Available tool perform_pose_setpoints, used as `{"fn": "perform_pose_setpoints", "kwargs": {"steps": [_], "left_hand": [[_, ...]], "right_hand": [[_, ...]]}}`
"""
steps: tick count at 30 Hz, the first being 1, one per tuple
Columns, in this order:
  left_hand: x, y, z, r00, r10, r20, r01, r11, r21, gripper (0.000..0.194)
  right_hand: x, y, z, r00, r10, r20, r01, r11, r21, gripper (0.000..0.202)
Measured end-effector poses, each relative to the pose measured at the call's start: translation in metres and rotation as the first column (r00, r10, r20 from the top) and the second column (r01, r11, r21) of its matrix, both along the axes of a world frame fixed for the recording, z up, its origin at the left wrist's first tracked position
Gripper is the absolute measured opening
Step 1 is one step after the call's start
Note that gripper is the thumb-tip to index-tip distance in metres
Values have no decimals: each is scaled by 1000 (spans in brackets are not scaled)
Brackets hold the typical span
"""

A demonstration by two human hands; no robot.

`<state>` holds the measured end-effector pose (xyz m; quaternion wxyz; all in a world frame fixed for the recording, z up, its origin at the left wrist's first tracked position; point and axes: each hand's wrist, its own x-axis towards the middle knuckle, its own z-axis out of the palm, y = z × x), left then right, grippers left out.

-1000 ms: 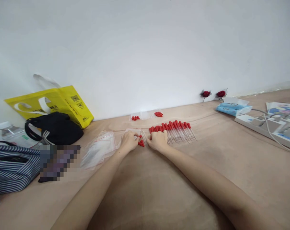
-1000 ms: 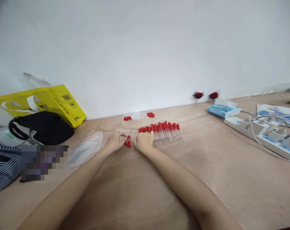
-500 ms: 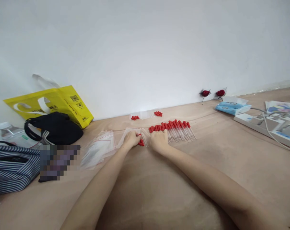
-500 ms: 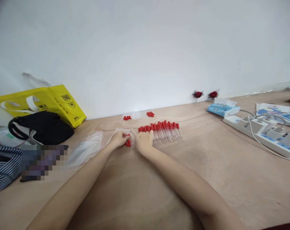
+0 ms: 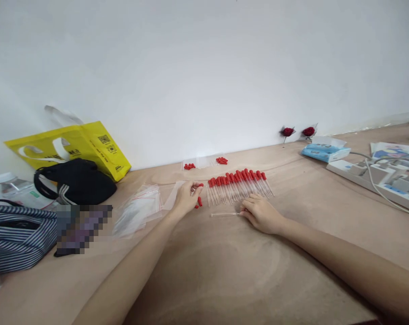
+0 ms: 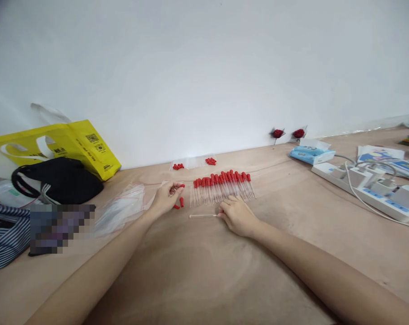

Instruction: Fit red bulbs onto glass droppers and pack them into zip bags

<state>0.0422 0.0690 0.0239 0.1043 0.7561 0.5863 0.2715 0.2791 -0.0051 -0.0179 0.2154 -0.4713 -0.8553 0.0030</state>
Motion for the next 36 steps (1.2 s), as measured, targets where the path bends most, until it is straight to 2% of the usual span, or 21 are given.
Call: {"fn": "perform_pose_setpoints", "kwargs": {"steps": [1,3,4,7,10,14,17,21,24,27,30,33,36], "left_hand": [[-3,-11,-2,998,-51,33,51,999,-10,17],[-9,-33,-8,945,-224,239,235,972,-19,15],[-11,-43,-12,913,-264,311,277,961,2,13],[-16,-68,-25,844,-320,431,348,937,16,25],[-18,-79,-32,843,-318,433,382,922,-65,19],[-19,-83,-31,898,-324,297,364,927,-90,7],[-22,-83,-30,921,-349,170,363,930,-54,13],[-21,-83,-30,929,-354,109,359,933,-24,26],[-16,-80,-32,931,-357,78,358,934,-10,20],[-13,-79,-32,941,-328,77,328,945,17,14],[-12,-81,-32,945,-309,109,308,951,29,11],[-11,-84,-30,936,-295,191,304,953,-15,9],[-10,-84,-29,901,-318,297,349,935,-57,9]], "right_hand": [[3,1,1,1000,23,-2,-23,1000,-4,16],[6,3,3,997,73,-19,-74,997,-25,16],[8,4,4,995,96,-36,-98,995,-37,15],[6,4,6,987,124,-104,-132,989,-71,12],[-4,1,5,986,66,-156,-75,996,-54,17],[-21,-2,-1,983,58,-173,-60,998,-5,28],[-27,-2,-4,981,95,-171,-93,996,15,22],[-26,1,-8,975,133,-179,-125,991,53,18],[-25,2,-9,970,156,-185,-143,987,80,17],[-26,-1,-8,968,142,-209,-123,987,100,17],[-28,-7,-6,966,73,-249,-52,995,89,16],[-34,-14,-3,962,20,-271,-2,998,68,16],[-39,-19,-2,963,21,-268,-4,998,66,15]]}}
